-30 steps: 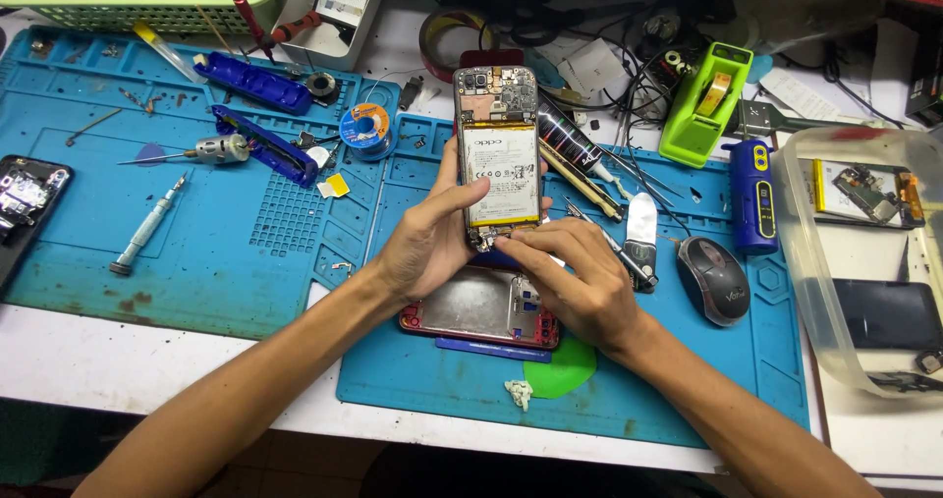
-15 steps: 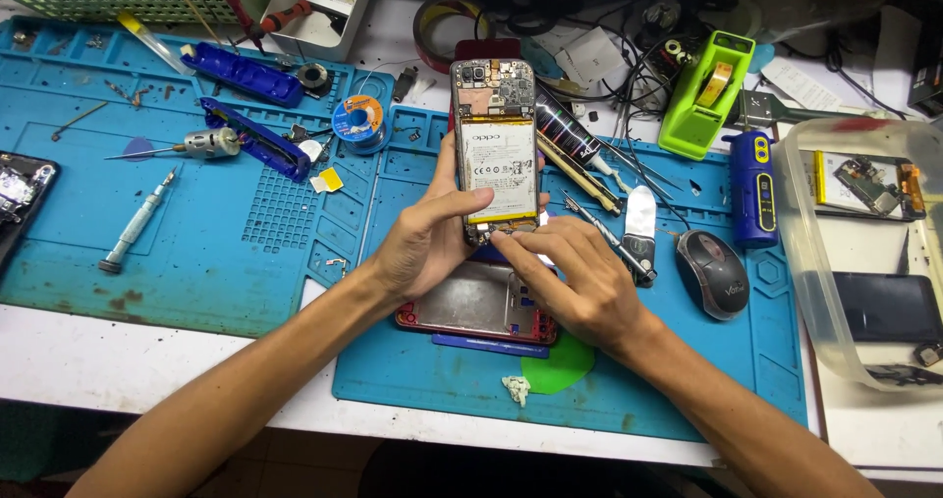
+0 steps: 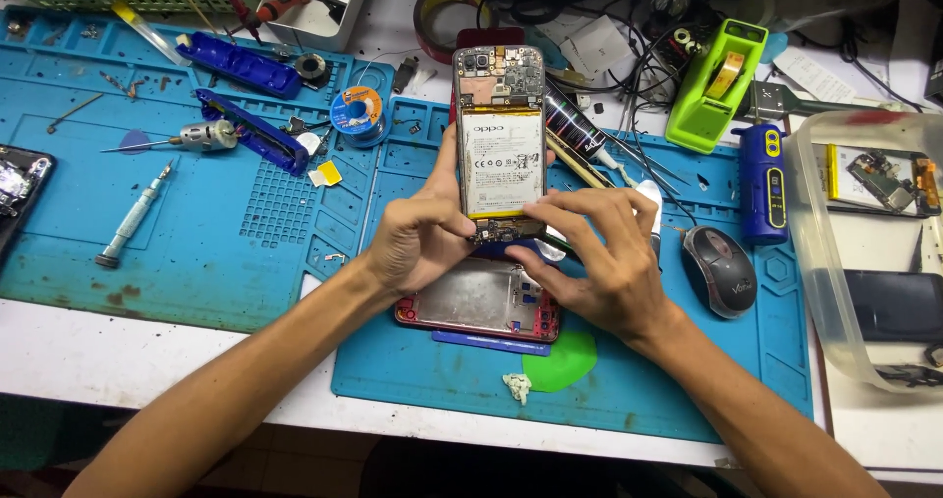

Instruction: Repairing a mobile phone by disassembling components and using a screwdriver to secure parts.

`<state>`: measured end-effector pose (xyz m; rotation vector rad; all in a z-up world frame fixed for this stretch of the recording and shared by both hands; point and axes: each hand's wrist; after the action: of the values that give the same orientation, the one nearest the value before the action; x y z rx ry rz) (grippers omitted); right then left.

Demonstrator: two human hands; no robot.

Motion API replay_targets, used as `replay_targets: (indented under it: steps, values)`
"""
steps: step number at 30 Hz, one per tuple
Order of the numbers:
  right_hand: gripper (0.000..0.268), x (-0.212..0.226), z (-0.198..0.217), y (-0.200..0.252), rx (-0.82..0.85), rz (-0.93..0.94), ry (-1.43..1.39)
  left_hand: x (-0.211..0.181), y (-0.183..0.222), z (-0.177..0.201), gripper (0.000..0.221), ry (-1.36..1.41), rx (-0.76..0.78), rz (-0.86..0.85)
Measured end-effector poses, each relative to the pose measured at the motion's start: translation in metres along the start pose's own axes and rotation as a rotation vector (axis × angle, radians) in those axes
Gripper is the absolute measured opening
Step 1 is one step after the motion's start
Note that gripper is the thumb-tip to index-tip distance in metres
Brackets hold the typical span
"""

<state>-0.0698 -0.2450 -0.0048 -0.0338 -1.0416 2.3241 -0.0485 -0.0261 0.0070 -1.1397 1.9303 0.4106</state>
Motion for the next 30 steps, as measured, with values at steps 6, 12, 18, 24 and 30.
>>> replay_targets:
  steps: [6, 12, 18, 24, 30]
  values:
    - [0.027, -0.001, -0.009, 0.002, -0.104, -0.007, -0.128, 0.008, 0.0, -0.005, 0.123, -0.043, -0.083, 0.013]
    - [0.022, 0.002, -0.012, 0.003, -0.101, -0.036, -0.143, 0.008, 0.003, -0.007, 0.128, -0.062, -0.06, 0.025]
    - [0.016, 0.004, -0.013, 0.001, -0.118, -0.028, -0.139, 0.007, 0.004, -0.01, 0.129, -0.127, -0.072, 0.01]
    - [0.014, 0.001, -0.011, 0.002, -0.096, -0.018, -0.176, 0.009, 0.002, -0.007, 0.127, -0.104, -0.057, 0.011]
    - [0.016, 0.005, -0.011, 0.001, -0.087, -0.011, -0.137, 0.015, 0.002, -0.003, 0.117, -0.088, -0.04, -0.017]
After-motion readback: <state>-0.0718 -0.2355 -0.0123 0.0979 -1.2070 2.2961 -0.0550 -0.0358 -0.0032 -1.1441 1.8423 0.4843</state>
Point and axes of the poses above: each hand's wrist, its own y-axis away from the middle knuckle, its own z-axis out of the back of the hand, x = y × z, and after that the axes turned 13 degrees about -y, right-handed
